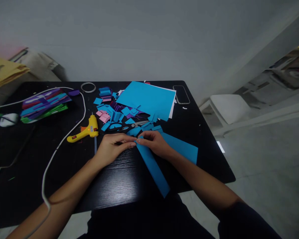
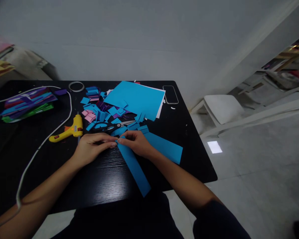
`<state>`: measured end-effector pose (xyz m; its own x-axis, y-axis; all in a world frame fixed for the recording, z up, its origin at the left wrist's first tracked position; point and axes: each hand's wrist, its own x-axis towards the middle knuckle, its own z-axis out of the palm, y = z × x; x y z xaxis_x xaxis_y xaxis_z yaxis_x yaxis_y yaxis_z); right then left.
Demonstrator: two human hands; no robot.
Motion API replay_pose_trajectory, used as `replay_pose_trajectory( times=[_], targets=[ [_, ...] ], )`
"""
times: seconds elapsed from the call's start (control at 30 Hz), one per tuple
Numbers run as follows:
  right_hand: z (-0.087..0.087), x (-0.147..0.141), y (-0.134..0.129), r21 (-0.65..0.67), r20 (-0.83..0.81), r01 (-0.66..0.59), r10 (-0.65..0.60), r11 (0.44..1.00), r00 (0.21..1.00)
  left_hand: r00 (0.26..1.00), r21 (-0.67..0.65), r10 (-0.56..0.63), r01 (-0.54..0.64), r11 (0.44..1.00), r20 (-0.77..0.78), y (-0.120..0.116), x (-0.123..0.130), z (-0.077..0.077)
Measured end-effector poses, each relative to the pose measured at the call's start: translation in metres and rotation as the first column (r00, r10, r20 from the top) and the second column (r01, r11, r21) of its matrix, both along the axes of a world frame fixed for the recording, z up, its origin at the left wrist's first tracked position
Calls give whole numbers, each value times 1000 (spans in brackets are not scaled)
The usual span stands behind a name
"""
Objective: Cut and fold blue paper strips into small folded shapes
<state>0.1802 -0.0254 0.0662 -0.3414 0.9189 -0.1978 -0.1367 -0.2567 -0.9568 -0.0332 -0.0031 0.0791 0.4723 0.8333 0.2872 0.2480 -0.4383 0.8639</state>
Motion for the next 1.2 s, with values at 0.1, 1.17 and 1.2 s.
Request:
replay_pose_trajectory(
  times=[0.1,1.17,1.2],
  targets=[
    [0,1,0,4,-1,-8,8,1000,1000,1000,-10,2,-2,1000,5,0,0,0],
    [0,-2,1,-25,66,21,-19,999,998,999,-108,-43,41,993,-16,8,-3,-4],
    [0,-2,1,-24,59,15,-14,1000,998,999,-100,-40,38,994,-19,8,-3,-4]
  ],
)
